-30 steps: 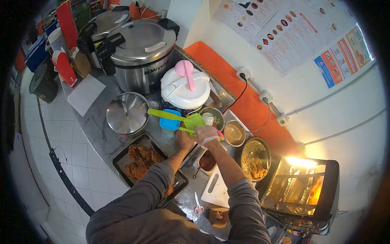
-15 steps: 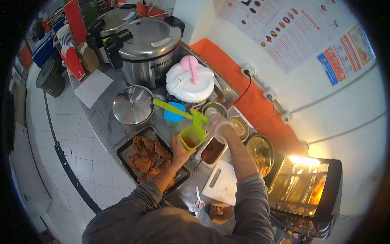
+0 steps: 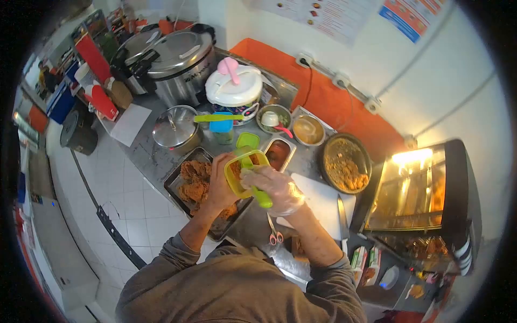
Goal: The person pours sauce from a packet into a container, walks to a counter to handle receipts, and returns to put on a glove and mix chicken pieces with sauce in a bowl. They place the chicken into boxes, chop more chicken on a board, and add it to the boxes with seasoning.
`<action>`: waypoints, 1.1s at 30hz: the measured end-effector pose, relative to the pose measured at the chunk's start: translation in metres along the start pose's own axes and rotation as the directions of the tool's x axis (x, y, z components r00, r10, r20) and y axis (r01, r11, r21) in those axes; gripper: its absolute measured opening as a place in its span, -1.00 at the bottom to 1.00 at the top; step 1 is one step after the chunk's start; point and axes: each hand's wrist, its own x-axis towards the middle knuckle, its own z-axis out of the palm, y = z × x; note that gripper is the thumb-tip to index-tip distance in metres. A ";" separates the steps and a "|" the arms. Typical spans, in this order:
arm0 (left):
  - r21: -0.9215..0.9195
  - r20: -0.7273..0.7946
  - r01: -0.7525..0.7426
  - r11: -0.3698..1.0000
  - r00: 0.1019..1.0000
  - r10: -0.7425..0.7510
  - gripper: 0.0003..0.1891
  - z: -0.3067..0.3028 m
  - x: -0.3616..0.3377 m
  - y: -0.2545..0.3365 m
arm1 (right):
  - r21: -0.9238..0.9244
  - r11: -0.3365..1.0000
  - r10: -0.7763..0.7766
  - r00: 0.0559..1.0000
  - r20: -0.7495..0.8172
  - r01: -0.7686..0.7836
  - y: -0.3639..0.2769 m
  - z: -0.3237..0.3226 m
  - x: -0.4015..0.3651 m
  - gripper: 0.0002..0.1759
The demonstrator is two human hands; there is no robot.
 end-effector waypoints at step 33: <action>0.313 0.299 0.000 0.950 0.949 -0.099 -0.10 0.140 -0.181 0.188 | 0.948 0.289 0.957 -0.078 -0.280 0.131 -0.049 -0.078 -0.371 -0.68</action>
